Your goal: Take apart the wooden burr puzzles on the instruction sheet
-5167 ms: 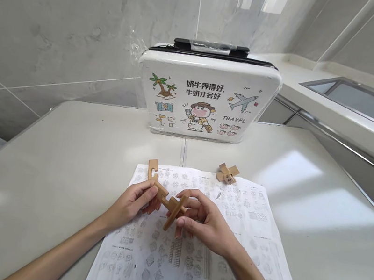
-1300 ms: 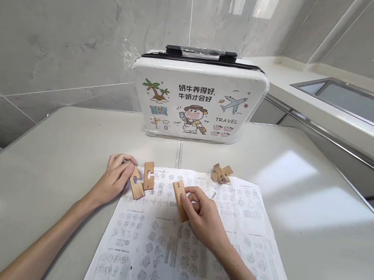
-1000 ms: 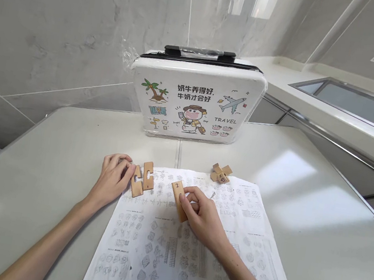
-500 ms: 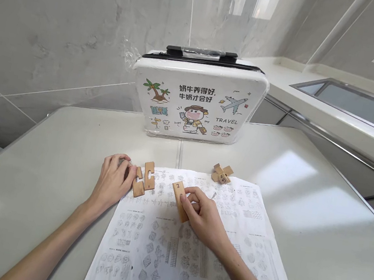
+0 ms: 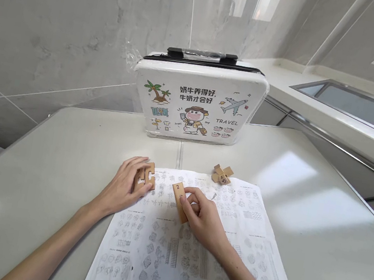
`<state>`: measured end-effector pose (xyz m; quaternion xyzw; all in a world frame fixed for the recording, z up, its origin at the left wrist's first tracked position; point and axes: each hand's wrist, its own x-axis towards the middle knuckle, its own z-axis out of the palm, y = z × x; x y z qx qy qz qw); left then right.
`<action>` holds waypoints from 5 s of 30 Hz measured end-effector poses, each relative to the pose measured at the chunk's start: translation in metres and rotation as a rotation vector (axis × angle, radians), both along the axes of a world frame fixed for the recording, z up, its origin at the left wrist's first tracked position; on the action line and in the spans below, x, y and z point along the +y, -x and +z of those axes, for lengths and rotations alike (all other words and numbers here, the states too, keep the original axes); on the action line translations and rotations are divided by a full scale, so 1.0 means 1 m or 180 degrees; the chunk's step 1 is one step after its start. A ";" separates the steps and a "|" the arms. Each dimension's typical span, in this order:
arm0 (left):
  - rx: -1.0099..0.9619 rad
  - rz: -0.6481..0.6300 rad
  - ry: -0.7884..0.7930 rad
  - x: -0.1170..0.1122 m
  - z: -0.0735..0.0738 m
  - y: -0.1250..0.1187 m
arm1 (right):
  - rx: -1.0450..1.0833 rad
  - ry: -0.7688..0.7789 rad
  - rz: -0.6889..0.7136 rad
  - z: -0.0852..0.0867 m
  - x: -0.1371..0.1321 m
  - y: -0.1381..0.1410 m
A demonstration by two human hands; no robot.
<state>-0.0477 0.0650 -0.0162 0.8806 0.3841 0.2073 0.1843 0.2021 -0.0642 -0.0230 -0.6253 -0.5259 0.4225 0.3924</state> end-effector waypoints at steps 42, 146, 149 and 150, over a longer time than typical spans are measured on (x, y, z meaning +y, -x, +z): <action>-0.0022 -0.1111 0.0240 -0.045 0.003 -0.028 | -0.1550 -0.0701 0.0096 -0.010 -0.004 0.009; -0.2194 -0.1523 0.3790 -0.062 0.025 -0.069 | 0.3555 0.0969 0.2416 -0.006 0.001 -0.008; -0.2292 -0.1274 0.3931 -0.063 0.020 -0.068 | 0.3404 0.0946 0.2174 -0.001 0.001 -0.009; -0.2324 -0.1176 0.3925 -0.063 0.018 -0.066 | 0.3325 0.0899 0.2085 0.002 0.002 -0.009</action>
